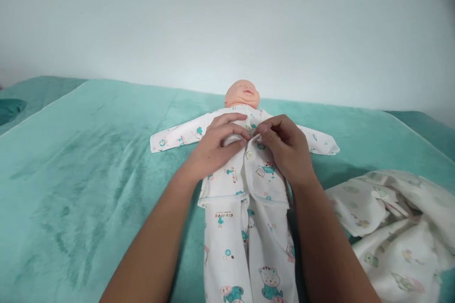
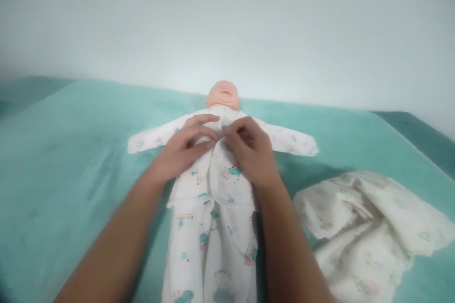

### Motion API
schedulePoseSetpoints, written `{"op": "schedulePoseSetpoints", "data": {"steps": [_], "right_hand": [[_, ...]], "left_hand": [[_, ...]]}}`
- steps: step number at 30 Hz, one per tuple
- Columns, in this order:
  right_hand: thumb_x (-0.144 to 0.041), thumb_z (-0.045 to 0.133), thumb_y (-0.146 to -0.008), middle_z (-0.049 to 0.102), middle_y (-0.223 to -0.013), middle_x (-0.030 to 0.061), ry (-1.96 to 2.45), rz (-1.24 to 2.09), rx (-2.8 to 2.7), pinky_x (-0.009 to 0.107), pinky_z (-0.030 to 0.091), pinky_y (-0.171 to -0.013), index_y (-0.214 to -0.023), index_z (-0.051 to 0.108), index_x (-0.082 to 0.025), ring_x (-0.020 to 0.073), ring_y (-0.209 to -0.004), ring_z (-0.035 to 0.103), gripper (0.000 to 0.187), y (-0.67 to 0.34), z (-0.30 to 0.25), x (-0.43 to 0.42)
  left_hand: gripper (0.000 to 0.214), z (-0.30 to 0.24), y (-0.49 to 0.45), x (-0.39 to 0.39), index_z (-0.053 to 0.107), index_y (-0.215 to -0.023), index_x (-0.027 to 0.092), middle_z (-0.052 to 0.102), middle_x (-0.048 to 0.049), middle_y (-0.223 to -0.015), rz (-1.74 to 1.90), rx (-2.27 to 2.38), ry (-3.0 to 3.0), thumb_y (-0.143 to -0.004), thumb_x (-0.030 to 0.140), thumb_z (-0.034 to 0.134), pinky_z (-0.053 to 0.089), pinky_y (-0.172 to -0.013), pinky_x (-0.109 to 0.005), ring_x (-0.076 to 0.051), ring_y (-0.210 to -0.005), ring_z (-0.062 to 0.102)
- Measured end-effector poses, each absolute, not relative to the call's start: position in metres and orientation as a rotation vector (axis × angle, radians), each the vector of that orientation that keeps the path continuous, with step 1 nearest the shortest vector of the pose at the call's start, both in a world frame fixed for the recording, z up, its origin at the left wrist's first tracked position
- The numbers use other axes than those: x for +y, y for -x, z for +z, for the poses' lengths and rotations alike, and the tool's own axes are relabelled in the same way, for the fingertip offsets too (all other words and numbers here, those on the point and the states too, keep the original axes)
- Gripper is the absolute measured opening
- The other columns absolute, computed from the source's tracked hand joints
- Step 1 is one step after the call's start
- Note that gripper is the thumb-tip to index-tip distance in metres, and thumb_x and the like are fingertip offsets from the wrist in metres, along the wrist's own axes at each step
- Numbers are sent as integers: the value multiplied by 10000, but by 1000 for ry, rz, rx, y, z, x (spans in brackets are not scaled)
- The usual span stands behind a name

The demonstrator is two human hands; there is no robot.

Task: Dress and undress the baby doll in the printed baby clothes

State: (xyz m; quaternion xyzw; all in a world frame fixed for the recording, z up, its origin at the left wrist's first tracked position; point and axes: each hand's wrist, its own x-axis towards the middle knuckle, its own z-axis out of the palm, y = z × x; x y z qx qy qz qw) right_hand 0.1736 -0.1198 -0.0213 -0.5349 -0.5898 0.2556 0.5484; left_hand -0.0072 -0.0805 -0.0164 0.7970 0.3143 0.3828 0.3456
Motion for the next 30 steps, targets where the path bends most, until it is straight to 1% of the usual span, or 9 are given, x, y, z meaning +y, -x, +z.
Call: {"op": "schedulePoseSetpoints", "data": {"steps": [3,6,10,12,16,19,23,28,30], "right_hand": [[-375,615,-882,626,-818,11,1301,600,-1599,364,444,-750,-838,628,-265,209,-826,554,119,-178,-13,-127],[-336,584,-900,642,-820,19,1271,636,-1845,382,431,-795,-800,664,-263,218,-870,542,147,-187,-4,-132],[-305,647,-856,664,-993,20,1248,708,-2007,398,427,-858,-929,682,-288,237,-998,540,83,-198,0,-135],[-291,672,-832,663,-1003,15,1244,702,-2019,407,424,-880,-886,670,-284,244,-1029,536,54,-199,-1,-135],[-303,706,-792,653,-956,25,1330,746,-1877,358,445,-749,-803,657,-257,218,-897,553,68,-195,-3,-135],[-322,715,-776,641,-950,24,1360,813,-1760,310,423,-629,-825,655,-243,164,-740,526,111,-193,-4,-136],[-298,702,-770,620,-873,3,1349,853,-1683,279,386,-562,-853,633,-235,124,-640,480,125,-190,-6,-135],[-254,691,-749,575,-776,-25,1336,852,-1656,265,349,-531,-851,610,-234,108,-598,446,132,-187,-7,-134],[-254,687,-751,582,-768,-23,1339,855,-1653,270,350,-535,-850,618,-232,111,-603,454,123,-187,-7,-135]], "left_hand": [[98,-12,15,-81,701,-924,259,472,-22,-1473,847,747,-2127,-891,254,610,408,-1118,-452,-275,-1396,409],[100,-12,20,-80,706,-920,261,424,-15,-1513,787,711,-2158,-892,322,632,423,-1105,-453,-291,-1434,356],[99,-13,21,-80,709,-922,269,387,2,-1540,744,717,-2167,-890,327,635,461,-1072,-431,-296,-1458,315],[97,-12,21,-80,714,-920,275,384,8,-1542,740,717,-2172,-890,320,634,464,-1073,-436,-302,-1464,303],[107,-10,22,-81,720,-913,275,380,9,-1548,734,716,-2142,-893,309,620,504,-1026,-433,-317,-1448,331],[104,-9,23,-81,719,-908,270,391,4,-1544,731,708,-2110,-889,312,626,543,-962,-411,-323,-1432,360],[108,-10,23,-81,713,-877,260,385,2,-1548,741,693,-2060,-881,338,638,586,-846,-385,-339,-1412,388],[82,-12,21,-81,689,-892,257,399,2,-1538,780,705,-2070,-866,331,663,549,-944,-400,-316,-1441,349],[95,-12,20,-82,679,-927,263,403,-4,-1534,792,712,-2066,-858,327,675,547,-938,-396,-315,-1442,346]]}}
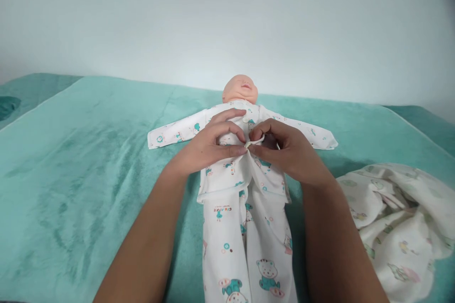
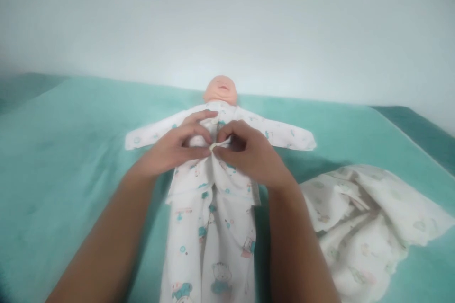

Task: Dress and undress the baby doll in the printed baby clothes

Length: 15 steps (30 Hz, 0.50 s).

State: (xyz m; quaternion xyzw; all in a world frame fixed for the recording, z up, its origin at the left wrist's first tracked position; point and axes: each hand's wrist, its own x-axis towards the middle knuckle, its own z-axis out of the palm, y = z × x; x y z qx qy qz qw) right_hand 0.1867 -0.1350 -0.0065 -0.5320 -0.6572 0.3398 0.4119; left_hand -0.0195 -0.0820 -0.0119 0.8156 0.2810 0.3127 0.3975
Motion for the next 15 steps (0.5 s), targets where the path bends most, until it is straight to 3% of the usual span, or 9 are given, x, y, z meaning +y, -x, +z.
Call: {"op": "schedulePoseSetpoints", "data": {"steps": [5,11,15], "right_hand": [[-260,685,-765,619,-843,-3,1287,887,-1659,287,367,-564,-834,650,-226,116,-636,485,84,-189,-6,-135],[-231,693,-755,632,-886,6,1276,859,-1676,293,372,-582,-825,651,-224,124,-661,500,81,-190,-8,-135],[-230,697,-785,627,-907,0,1227,893,-1678,292,351,-572,-830,675,-236,114,-649,475,50,-191,-9,-135]], "left_hand": [[151,-12,17,-84,666,-971,271,386,-12,-1545,798,722,-2035,-830,312,702,566,-811,-364,-337,-1409,387],[110,-14,17,-82,681,-921,251,399,-18,-1533,815,682,-2048,-839,322,697,546,-899,-381,-317,-1432,352],[119,-13,16,-82,665,-853,224,415,-20,-1518,797,706,-2102,-818,321,724,450,-1069,-444,-296,-1444,330]]}}
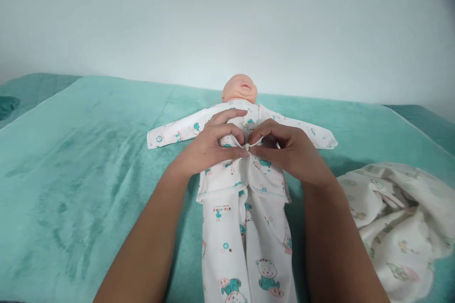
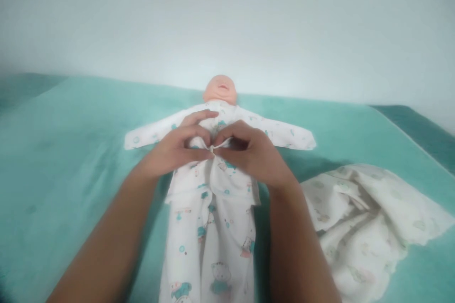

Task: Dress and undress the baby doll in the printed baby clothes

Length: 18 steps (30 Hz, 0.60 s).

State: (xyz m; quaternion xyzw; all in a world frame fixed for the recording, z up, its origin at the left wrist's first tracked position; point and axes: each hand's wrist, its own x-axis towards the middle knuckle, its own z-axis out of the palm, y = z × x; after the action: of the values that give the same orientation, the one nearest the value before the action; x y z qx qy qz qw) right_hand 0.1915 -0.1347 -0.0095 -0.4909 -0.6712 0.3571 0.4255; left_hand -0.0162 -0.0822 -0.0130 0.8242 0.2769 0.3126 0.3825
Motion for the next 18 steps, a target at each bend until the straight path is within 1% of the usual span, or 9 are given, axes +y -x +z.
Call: {"op": "schedulePoseSetpoints", "data": {"steps": [3,6,8,9,10,12,14,16,18], "right_hand": [[-210,691,-795,613,-907,-1,1214,897,-1688,294,332,-562,-835,674,-242,110,-639,455,54,-193,-11,-135],[-195,689,-795,595,-892,0,1188,908,-1703,295,321,-555,-849,658,-240,110,-624,436,76,-194,-12,-135],[-220,683,-813,585,-881,5,1142,925,-1714,297,331,-569,-850,651,-236,119,-640,444,52,-193,-12,-135],[-246,675,-831,577,-859,6,1121,933,-1716,298,336,-578,-842,645,-233,125,-650,450,34,-193,-11,-135],[-279,664,-851,565,-821,4,1105,938,-1713,298,338,-583,-825,635,-228,129,-655,452,64,-191,-11,-134],[-347,640,-886,519,-719,-12,1097,938,-1691,292,326,-574,-778,602,-219,128,-635,438,172,-188,-11,-134],[-394,626,-903,463,-637,-31,1106,909,-1664,284,300,-551,-724,567,-210,116,-594,404,263,-183,-11,-133],[-407,620,-910,434,-592,-38,1125,839,-1652,282,285,-541,-664,538,-201,107,-567,375,331,-177,-11,-132],[-408,619,-910,437,-567,-36,1154,742,-1618,283,284,-538,-612,517,-194,104,-555,364,381,-171,-13,-131]], "left_hand": [[129,-13,15,-83,637,-803,214,441,-18,-1496,816,714,-2140,-818,308,724,348,-1159,-467,-273,-1437,337],[166,-15,14,-82,606,-757,205,452,-24,-1486,839,726,-2144,-835,314,703,304,-1181,-482,-268,-1417,365],[169,-16,13,-81,600,-753,205,454,-24,-1486,855,728,-2134,-841,314,694,284,-1188,-486,-265,-1404,384],[163,-16,13,-81,599,-757,206,459,-24,-1484,864,724,-2127,-841,309,693,286,-1185,-483,-264,-1400,391],[158,-16,13,-81,597,-761,206,466,-26,-1481,874,719,-2116,-842,305,691,301,-1175,-476,-262,-1395,398],[168,-16,14,-82,588,-763,202,487,-35,-1466,894,710,-2082,-856,312,675,357,-1131,-454,-260,-1376,425],[211,-16,14,-83,572,-747,195,517,-44,-1439,918,699,-2032,-898,334,621,398,-1087,-428,-250,-1346,462],[274,-18,13,-83,546,-713,188,551,-51,-1398,967,681,-1976,-934,349,568,413,-1066,-406,-234,-1309,500],[334,-20,9,-79,500,-665,184,592,-58,-1337,1049,683,-1923,-946,358,546,424,-1051,-393,-217,-1249,546]]}}
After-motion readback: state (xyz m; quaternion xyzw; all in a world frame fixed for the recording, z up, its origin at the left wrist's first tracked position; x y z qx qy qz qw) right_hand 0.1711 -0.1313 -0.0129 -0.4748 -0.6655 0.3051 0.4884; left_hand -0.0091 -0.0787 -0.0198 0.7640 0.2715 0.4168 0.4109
